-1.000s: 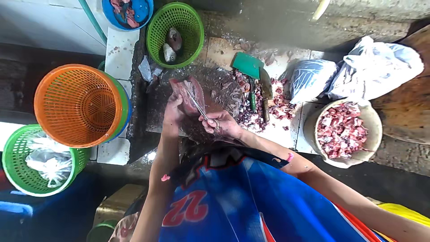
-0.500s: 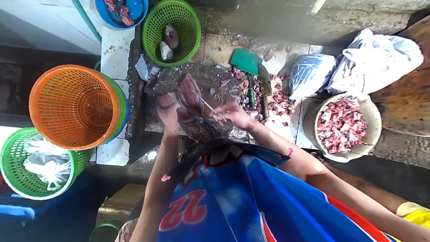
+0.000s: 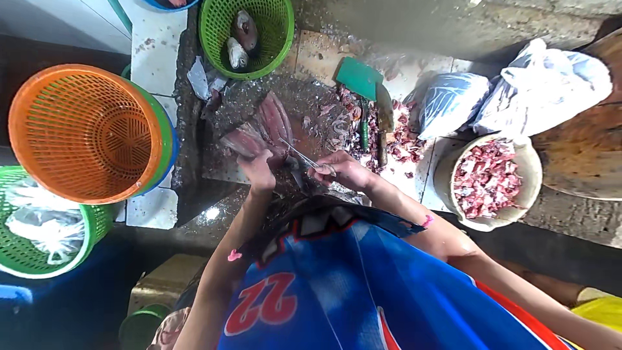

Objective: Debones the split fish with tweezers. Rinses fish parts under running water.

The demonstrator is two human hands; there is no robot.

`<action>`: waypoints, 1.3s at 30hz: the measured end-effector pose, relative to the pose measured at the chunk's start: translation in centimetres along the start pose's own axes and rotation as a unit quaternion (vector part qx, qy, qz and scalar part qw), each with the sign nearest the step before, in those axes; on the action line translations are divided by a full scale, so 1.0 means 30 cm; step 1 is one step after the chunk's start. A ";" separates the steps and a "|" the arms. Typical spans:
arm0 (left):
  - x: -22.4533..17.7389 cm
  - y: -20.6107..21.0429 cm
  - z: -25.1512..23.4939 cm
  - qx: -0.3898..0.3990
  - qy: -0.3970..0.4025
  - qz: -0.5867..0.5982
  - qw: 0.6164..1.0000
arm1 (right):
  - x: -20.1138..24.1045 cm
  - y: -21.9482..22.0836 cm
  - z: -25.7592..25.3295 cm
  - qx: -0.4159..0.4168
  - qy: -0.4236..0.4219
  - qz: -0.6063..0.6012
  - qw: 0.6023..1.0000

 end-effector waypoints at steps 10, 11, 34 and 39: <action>0.020 0.051 0.005 0.156 -0.068 0.138 0.976 | 0.023 0.026 0.054 0.015 0.077 -0.095 0.992; 0.017 0.054 0.005 0.159 -0.066 0.142 0.975 | 0.022 0.027 0.052 0.011 0.082 -0.102 0.991; -0.040 0.190 0.076 0.130 -0.096 0.195 0.967 | -0.052 0.127 0.040 -0.114 -0.119 0.057 0.985; -0.028 0.188 0.070 0.132 -0.094 0.188 0.969 | -0.059 0.130 0.038 -0.111 -0.112 0.051 0.986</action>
Point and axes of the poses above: each hand's wrist, its own z-axis away from the middle knuckle, its own y-axis out of the palm, x = y × z, the point moved 5 cm from there along -z, towards the middle knuckle, and after that the axes turned 4 degrees about -y, right-handed, at the moved point
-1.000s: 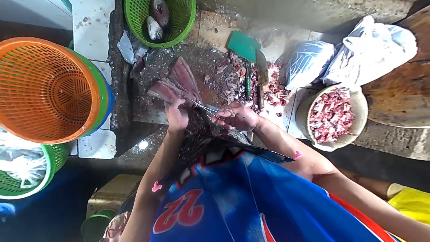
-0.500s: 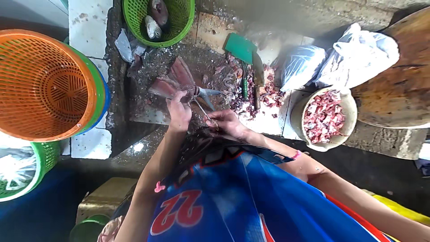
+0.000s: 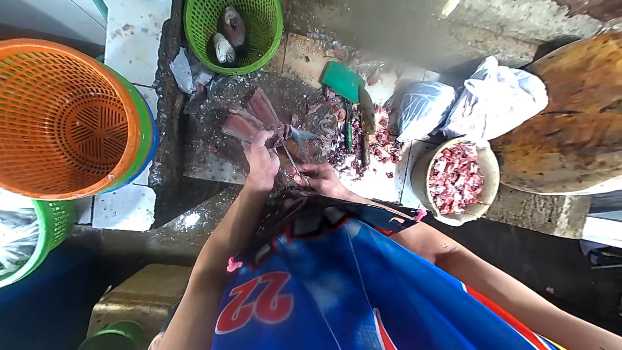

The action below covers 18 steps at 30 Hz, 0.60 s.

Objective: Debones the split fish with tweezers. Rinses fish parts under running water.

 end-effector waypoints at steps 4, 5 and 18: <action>0.036 -0.026 0.037 -0.001 -0.006 -0.047 0.999 | 0.010 -0.035 -0.035 -0.076 -0.080 0.004 0.994; 0.052 -0.040 0.046 0.004 -0.014 -0.045 0.999 | 0.021 -0.060 -0.057 -0.119 -0.099 0.009 0.988; 0.019 -0.131 -0.007 0.060 -0.003 -0.018 0.998 | 0.090 -0.096 0.036 0.060 0.138 -0.072 0.986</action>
Point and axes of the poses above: each hand's wrist, its own z-axis away from the middle knuckle, its own y-axis out of the palm, x = y × z, the point moved 5 cm from there along -z, towards the middle knuckle, and after that the axes turned 4 degrees about -y, right-handed, at the moved point
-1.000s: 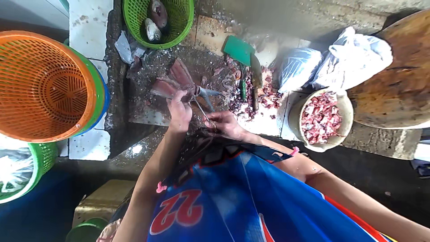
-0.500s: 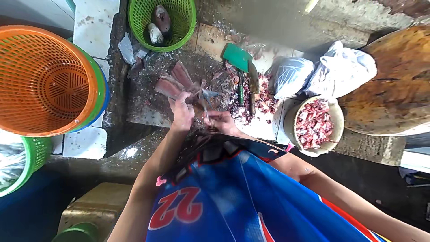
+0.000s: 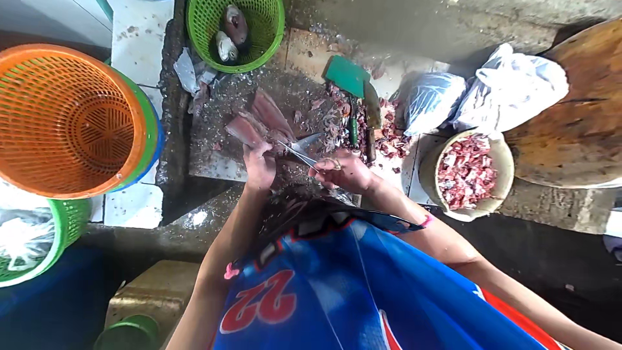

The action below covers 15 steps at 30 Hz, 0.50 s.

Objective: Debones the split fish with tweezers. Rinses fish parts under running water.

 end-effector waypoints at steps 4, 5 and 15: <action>-0.002 0.003 -0.002 0.000 0.009 0.009 1.000 | -0.015 0.008 -0.010 -0.003 0.033 -0.032 0.999; -0.004 0.004 0.000 -0.001 0.010 0.006 1.000 | -0.018 0.009 -0.013 -0.007 0.040 -0.039 0.998; -0.001 0.019 0.009 -0.008 -0.006 0.070 0.998 | -0.032 0.036 0.014 -0.036 -0.073 0.095 0.992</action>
Point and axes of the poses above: each hand's wrist, its own z-axis away from the middle knuckle, its own y-axis out of the palm, x = y × z, the point moved 5 cm from there along -z, towards the middle knuckle, and after that the axes turned 4 degrees about -y, right-handed, at the moved point
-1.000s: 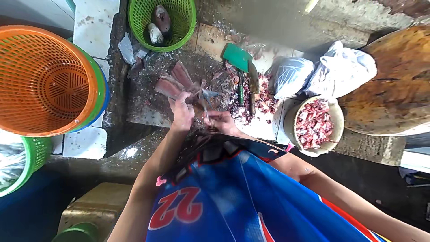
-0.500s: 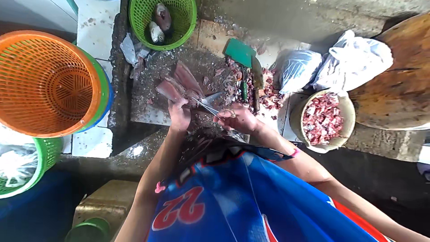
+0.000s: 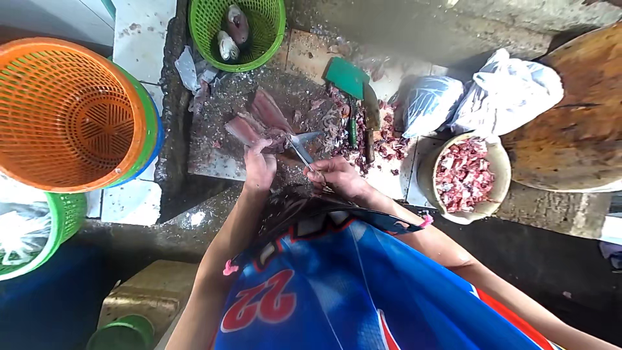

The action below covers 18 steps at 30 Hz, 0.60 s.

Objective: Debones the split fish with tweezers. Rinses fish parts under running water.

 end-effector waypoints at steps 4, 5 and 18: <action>-0.016 0.022 0.008 0.006 -0.006 0.011 1.000 | -0.004 -0.005 0.003 -0.057 -0.045 0.053 0.996; -0.026 0.022 0.012 0.002 -0.006 -0.003 1.000 | -0.009 -0.010 0.004 -0.082 -0.060 0.052 0.994; -0.130 -0.175 0.115 -0.111 0.184 -0.768 0.604 | -0.027 -0.246 0.007 -0.183 0.027 0.368 0.911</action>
Point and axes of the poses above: each hand's wrist, its own z-axis away from the middle knuckle, its own y-axis out of the palm, x = y × z, the point moved 5 cm from there along -z, towards the middle knuckle, and after that the axes turned 4 degrees about -y, right-handed, at the moved point
